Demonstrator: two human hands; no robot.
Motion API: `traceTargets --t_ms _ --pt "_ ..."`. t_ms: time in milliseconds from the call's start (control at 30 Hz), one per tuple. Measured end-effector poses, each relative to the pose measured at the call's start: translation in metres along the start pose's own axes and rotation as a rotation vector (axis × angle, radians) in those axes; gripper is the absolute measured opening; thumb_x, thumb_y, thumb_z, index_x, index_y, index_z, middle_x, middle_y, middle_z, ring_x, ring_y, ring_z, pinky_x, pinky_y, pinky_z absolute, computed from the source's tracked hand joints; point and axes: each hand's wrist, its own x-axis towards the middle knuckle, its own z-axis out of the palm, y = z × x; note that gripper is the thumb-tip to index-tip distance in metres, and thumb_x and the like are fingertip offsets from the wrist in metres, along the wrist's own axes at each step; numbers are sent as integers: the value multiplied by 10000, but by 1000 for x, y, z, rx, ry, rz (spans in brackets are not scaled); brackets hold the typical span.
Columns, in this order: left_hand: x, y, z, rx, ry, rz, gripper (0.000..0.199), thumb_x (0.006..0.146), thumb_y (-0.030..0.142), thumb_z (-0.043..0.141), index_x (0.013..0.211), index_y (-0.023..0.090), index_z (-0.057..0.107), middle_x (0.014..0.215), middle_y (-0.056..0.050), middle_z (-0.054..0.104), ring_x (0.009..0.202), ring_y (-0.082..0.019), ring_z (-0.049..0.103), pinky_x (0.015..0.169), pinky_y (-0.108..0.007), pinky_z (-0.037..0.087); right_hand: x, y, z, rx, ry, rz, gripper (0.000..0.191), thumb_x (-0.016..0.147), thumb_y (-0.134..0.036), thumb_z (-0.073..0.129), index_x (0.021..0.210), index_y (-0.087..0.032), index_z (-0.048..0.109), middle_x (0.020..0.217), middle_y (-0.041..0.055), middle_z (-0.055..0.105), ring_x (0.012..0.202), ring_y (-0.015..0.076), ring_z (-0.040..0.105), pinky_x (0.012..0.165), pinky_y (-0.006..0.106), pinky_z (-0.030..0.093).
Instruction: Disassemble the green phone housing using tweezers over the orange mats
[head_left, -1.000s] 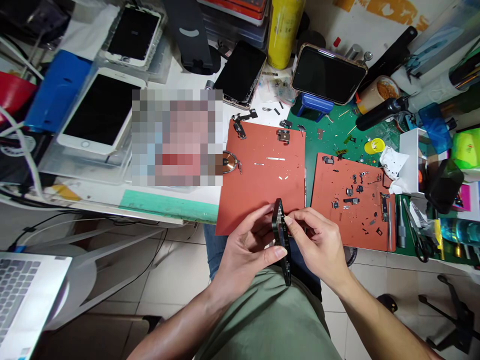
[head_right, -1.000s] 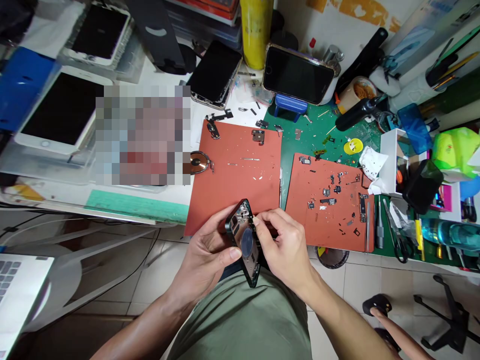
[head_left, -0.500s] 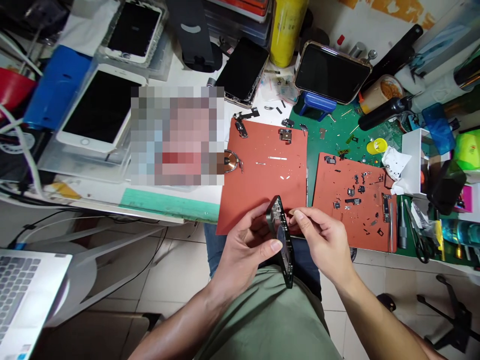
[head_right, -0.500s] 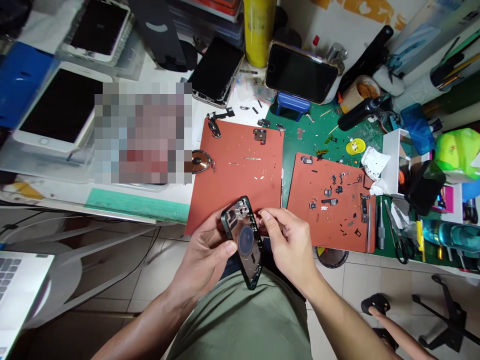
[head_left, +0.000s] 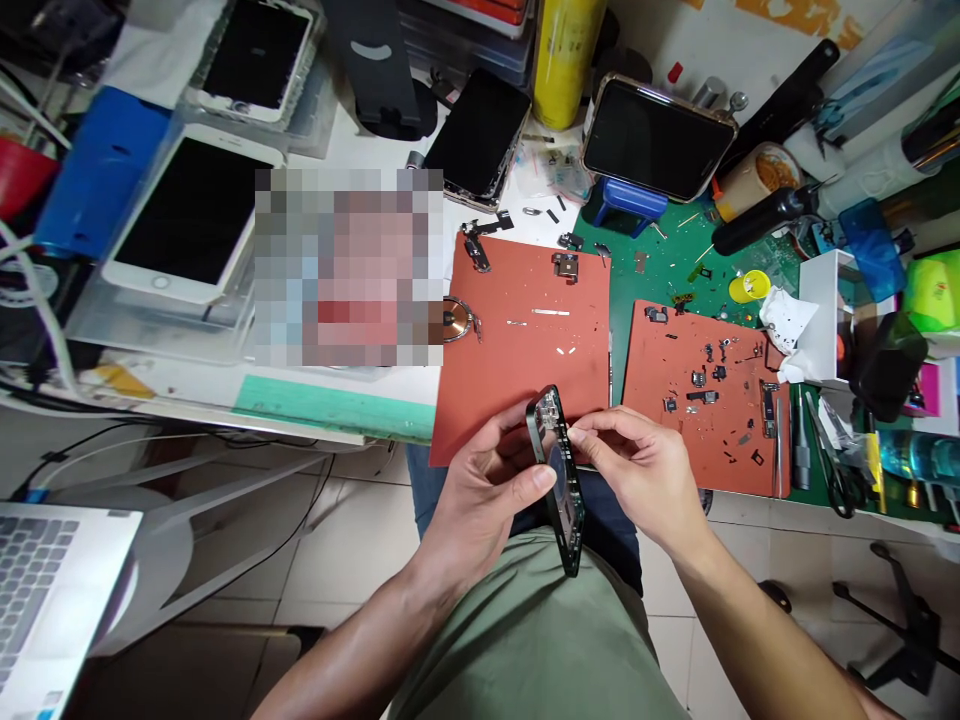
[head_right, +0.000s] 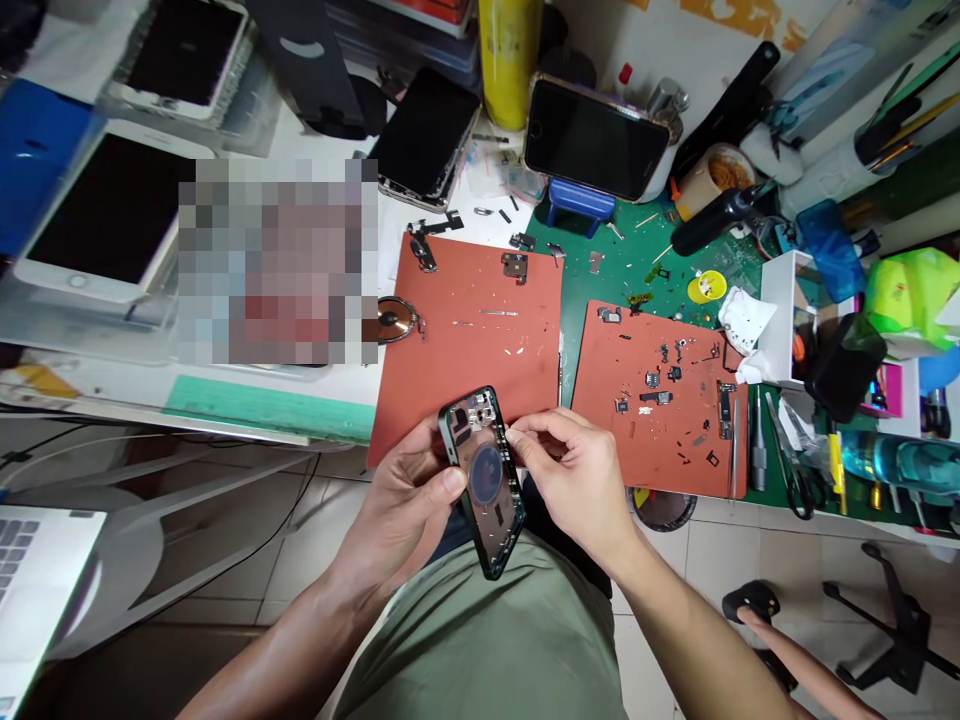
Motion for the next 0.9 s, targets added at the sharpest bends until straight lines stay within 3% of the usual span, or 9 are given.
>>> traceTargets --t_ms 667,900 --pt "0 0 -3 54 34 -7 510 821 283 967 1304 308 804 1177 -47 852 1131 -244 780 1045 -362 606 9 -7 -9 -286 -74 -185 140 1002 -230 726 909 -242 830 840 13 783 723 170 719 698 318 589" --pt "1 1 -2 50 28 -6 511 801 283 980 1284 293 814 1152 -55 856 1101 -248 788 1020 -362 610 15 -7 -10 -286 -119 -177 133 991 -225 729 898 -240 824 844 16 782 735 174 718 700 314 572"
